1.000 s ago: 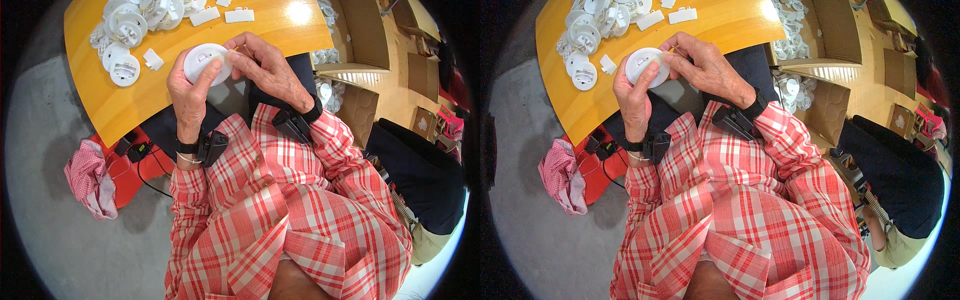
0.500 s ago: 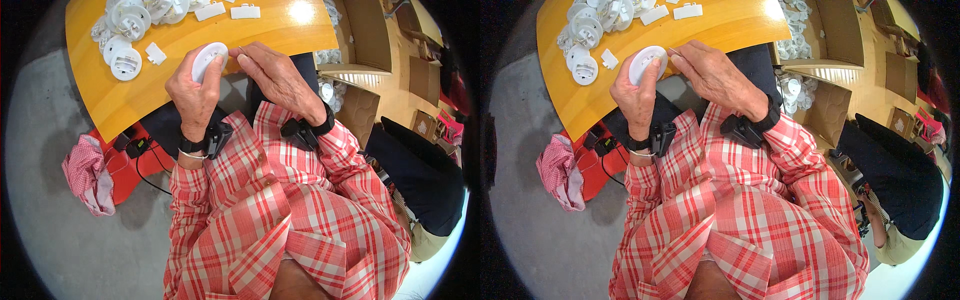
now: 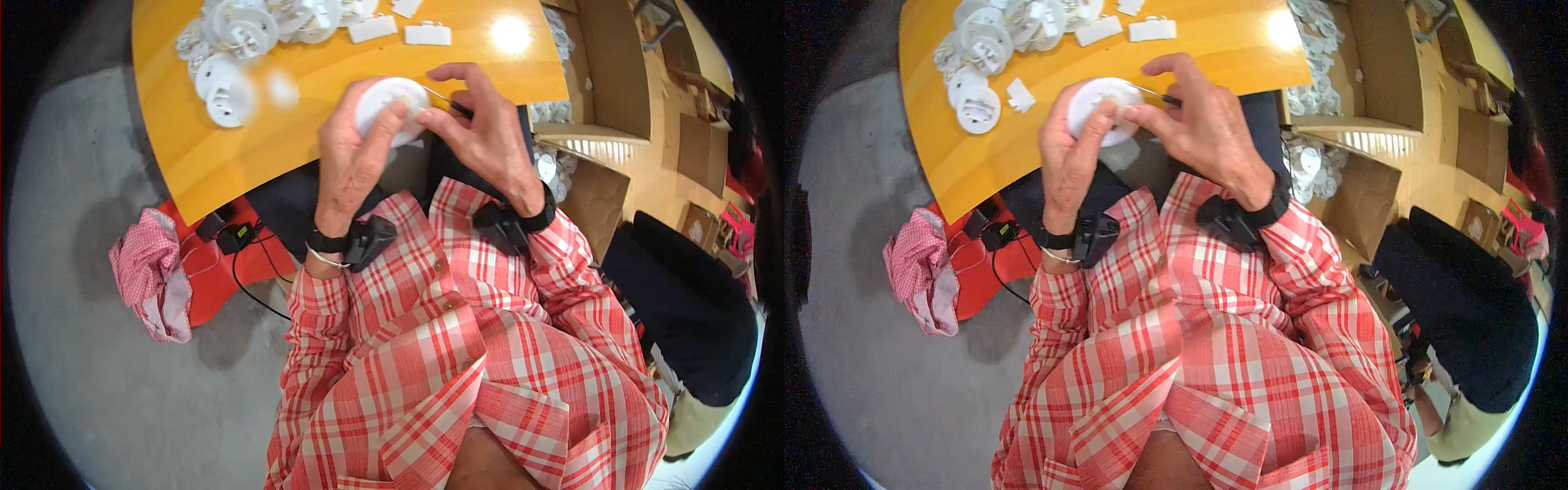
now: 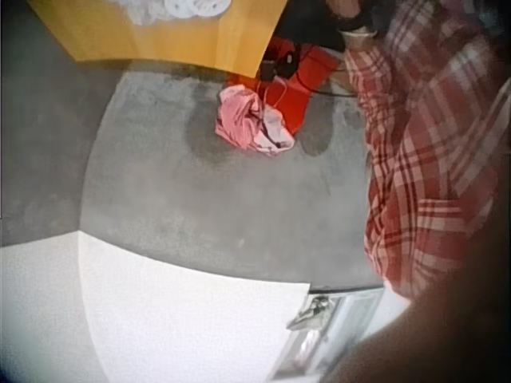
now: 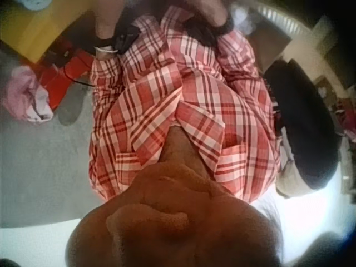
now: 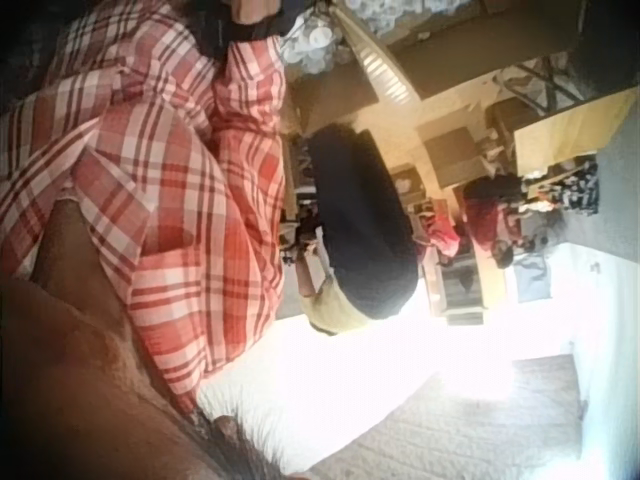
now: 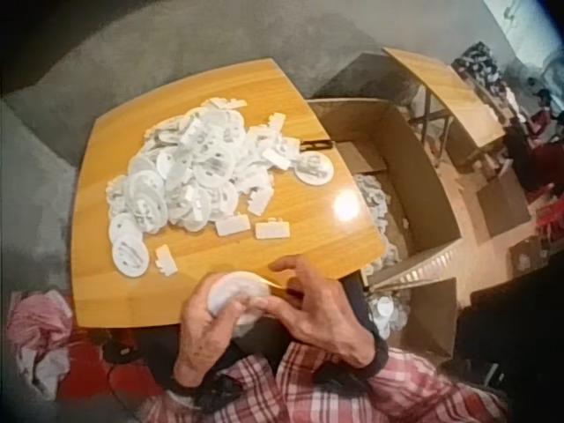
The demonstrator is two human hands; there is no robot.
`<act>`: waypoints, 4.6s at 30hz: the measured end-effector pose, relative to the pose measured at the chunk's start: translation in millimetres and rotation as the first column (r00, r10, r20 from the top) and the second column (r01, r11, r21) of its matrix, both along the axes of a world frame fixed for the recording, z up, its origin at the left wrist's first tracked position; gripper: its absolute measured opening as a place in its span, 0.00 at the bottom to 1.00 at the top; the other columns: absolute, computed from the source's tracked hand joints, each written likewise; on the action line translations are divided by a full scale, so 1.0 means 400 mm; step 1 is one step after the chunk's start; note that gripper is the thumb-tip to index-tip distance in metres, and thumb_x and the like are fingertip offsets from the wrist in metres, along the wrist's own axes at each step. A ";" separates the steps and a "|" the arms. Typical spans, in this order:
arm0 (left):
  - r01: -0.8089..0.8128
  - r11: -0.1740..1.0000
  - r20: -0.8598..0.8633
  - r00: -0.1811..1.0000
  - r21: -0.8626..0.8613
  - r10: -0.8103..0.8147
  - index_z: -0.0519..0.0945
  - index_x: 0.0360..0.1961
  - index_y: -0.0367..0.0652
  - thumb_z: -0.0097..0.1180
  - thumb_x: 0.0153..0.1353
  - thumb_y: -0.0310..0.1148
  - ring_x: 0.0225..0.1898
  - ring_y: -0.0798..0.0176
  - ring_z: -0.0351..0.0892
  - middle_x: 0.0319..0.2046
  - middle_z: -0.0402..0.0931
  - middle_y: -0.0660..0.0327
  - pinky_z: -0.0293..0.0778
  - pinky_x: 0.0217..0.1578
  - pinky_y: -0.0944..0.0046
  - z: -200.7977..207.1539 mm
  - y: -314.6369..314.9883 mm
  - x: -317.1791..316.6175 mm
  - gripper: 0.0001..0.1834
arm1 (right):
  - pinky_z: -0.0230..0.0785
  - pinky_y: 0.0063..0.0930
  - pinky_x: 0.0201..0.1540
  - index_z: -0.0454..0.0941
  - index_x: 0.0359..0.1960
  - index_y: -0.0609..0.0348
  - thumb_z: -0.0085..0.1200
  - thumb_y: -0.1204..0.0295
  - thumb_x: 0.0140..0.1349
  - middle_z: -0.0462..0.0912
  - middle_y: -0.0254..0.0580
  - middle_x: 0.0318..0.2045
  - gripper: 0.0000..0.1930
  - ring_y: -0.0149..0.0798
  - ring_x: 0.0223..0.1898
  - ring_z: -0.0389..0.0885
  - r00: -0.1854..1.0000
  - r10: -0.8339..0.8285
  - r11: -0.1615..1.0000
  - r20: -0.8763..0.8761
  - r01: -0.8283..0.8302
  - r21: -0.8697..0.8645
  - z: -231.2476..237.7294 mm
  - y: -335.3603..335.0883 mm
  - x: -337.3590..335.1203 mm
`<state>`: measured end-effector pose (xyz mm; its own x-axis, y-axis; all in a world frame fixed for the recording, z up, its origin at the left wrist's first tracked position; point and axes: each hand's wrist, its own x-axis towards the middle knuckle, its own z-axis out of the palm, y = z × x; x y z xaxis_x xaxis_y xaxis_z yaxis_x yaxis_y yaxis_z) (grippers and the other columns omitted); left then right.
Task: Manually assemble white plastic shoe components by inserting a piece and applying adhesive or labels.
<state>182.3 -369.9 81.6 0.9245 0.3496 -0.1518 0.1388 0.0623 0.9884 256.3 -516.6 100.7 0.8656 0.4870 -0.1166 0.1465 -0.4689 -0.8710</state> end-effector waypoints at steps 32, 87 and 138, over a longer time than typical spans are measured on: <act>-0.264 0.603 -0.075 0.876 0.753 0.477 0.68 0.51 0.32 0.61 0.54 0.35 0.36 0.63 0.78 0.38 0.77 0.52 0.73 0.37 0.65 -0.054 0.339 -0.046 0.26 | 0.53 0.27 0.12 0.70 0.15 0.52 0.58 0.48 0.53 0.65 0.31 0.09 0.23 0.29 0.10 0.62 0.075 -0.771 0.419 -0.632 0.807 -0.416 -0.644 -0.787 -0.188; -0.029 0.966 0.191 0.978 -0.256 0.080 0.61 0.55 0.32 0.53 0.56 0.18 0.46 0.61 0.74 0.48 0.70 0.53 0.77 0.44 0.64 -0.090 0.032 0.037 0.25 | 0.69 0.30 0.27 0.75 0.29 0.60 0.58 0.72 0.54 0.77 0.42 0.24 0.06 0.43 0.25 0.77 0.982 -0.033 0.918 0.187 -0.044 0.394 -0.065 0.046 0.110; 0.011 0.958 0.192 0.980 -0.286 0.046 0.61 0.56 0.30 0.55 0.57 0.21 0.49 0.63 0.72 0.48 0.70 0.53 0.74 0.49 0.65 -0.089 0.037 0.040 0.26 | 0.70 0.30 0.30 0.79 0.25 0.56 0.61 0.70 0.47 0.76 0.39 0.24 0.06 0.41 0.27 0.78 0.807 -0.035 0.977 0.590 -0.097 0.191 -0.090 0.108 0.092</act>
<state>198.1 -355.2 45.9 0.9402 0.3342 -0.0652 -0.0577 0.3450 0.9368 293.2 -473.4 64.8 0.7188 0.4701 0.5122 0.6715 -0.2787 -0.6866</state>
